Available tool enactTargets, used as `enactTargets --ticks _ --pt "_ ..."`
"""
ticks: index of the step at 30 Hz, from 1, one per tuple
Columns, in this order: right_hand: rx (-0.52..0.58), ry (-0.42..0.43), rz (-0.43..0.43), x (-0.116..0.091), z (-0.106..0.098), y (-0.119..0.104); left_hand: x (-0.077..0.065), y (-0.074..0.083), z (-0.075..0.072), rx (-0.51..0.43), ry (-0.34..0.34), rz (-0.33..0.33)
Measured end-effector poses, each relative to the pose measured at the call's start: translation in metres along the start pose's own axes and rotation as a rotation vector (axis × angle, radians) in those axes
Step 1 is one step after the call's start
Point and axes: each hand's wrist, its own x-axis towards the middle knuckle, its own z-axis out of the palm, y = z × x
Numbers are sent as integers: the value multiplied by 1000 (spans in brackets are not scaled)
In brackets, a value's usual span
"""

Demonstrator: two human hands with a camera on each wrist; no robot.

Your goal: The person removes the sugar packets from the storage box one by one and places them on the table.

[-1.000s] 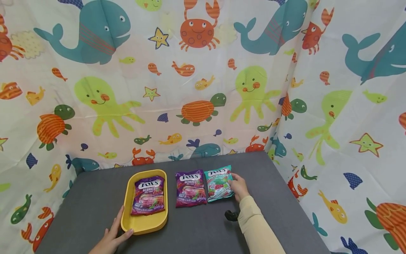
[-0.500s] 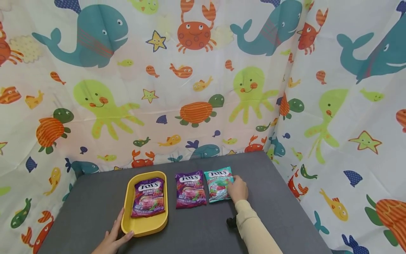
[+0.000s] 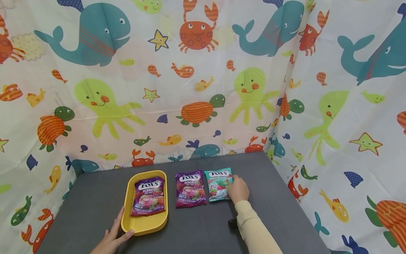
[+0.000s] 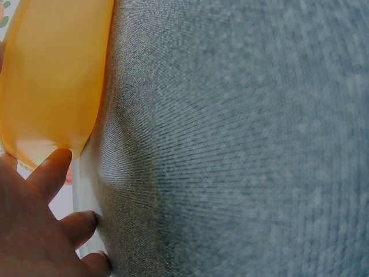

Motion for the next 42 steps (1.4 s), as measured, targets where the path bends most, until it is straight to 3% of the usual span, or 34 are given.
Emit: enactTargets --ticks 7,27,42 --pt "-2 89 -71 2 -7 -18 1 1 -1 -1 1 9" --pt "287 172 -252 -18 -36 -111 1 -1 -1 19 6 18" --pt "427 113 -311 -46 -47 -163 2 0 1 10 11 23"
